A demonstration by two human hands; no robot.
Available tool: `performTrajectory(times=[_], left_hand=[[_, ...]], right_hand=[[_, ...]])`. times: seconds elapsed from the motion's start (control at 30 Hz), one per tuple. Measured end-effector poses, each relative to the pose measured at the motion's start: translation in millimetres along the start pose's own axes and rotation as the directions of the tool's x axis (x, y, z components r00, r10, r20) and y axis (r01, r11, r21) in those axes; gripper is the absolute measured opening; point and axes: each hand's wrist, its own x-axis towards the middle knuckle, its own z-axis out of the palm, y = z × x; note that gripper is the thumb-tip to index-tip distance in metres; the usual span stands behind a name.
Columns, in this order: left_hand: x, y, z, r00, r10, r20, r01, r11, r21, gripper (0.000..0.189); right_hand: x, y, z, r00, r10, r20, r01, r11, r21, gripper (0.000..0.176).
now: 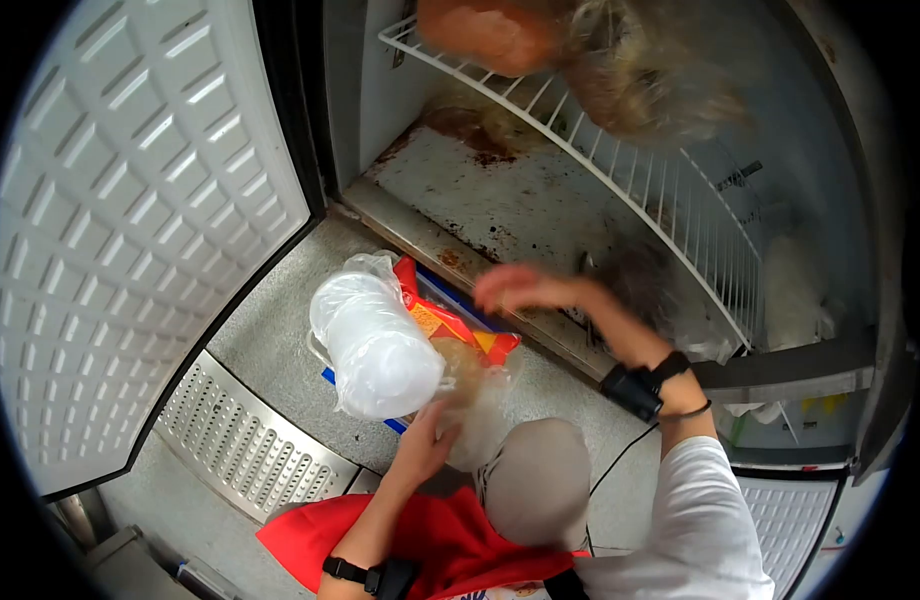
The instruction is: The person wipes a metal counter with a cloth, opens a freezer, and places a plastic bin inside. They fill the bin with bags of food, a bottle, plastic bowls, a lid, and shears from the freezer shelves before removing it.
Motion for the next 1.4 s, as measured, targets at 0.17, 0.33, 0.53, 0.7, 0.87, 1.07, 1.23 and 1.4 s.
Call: performTrajectory(times=[0.17, 0.33, 0.53, 0.7, 0.87, 1.07, 1.23, 1.4], left_hand=[[0.4, 20.5, -10.0, 0.991, -0.13, 0.032, 0.133, 0.985, -0.11, 0.035], [-3.6, 35.6, -19.7, 0.986, -0.156, 0.051, 0.164, 0.957, -0.239, 0.035], [-2.0, 34.4, -23.5, 0.996, -0.082, 0.025, 0.085, 0.901, -0.425, 0.032], [6.4, 48.3, -34.5, 0.999, -0.041, 0.002, 0.037, 0.879, -0.476, 0.033], [18.0, 52.8, -42.4, 0.994, -0.061, -0.093, -0.011, 0.776, -0.631, 0.056], [52.4, 87.1, -59.8, 0.919, -0.023, -0.393, -0.282, 0.656, -0.7, 0.088], [60.6, 52.1, -61.8, 0.94, 0.095, -0.328, -0.242, 0.863, -0.443, 0.047], [54.5, 57.0, -69.3, 0.862, -0.169, -0.477, -0.182, 0.776, -0.604, 0.013]], right_hand=[[4.3, -14.8, -125.9, 0.357, -0.118, -0.927, 0.094, 0.992, -0.09, 0.071], [37.3, -18.0, -192.7, 0.2, 0.072, -0.977, 0.107, 0.99, 0.094, 0.098], [82.3, -16.8, -208.6, 0.301, -0.126, -0.945, -0.088, 0.983, -0.159, 0.022], [80.3, -55.9, -120.2, 0.4, -0.23, -0.887, 0.115, 0.973, -0.2, 0.018], [56.8, -47.3, -40.9, 0.872, -0.206, -0.445, 0.119, 0.969, -0.215, 0.018], [56.0, -48.0, 42.4, 0.976, -0.164, 0.14, 0.193, 0.956, -0.223, 0.018], [46.7, -95.6, 56.1, 0.933, 0.042, 0.358, 0.09, 0.935, -0.344, 0.019], [33.8, -83.1, 2.7, 0.984, -0.178, 0.015, 0.177, 0.982, 0.06, 0.032]])
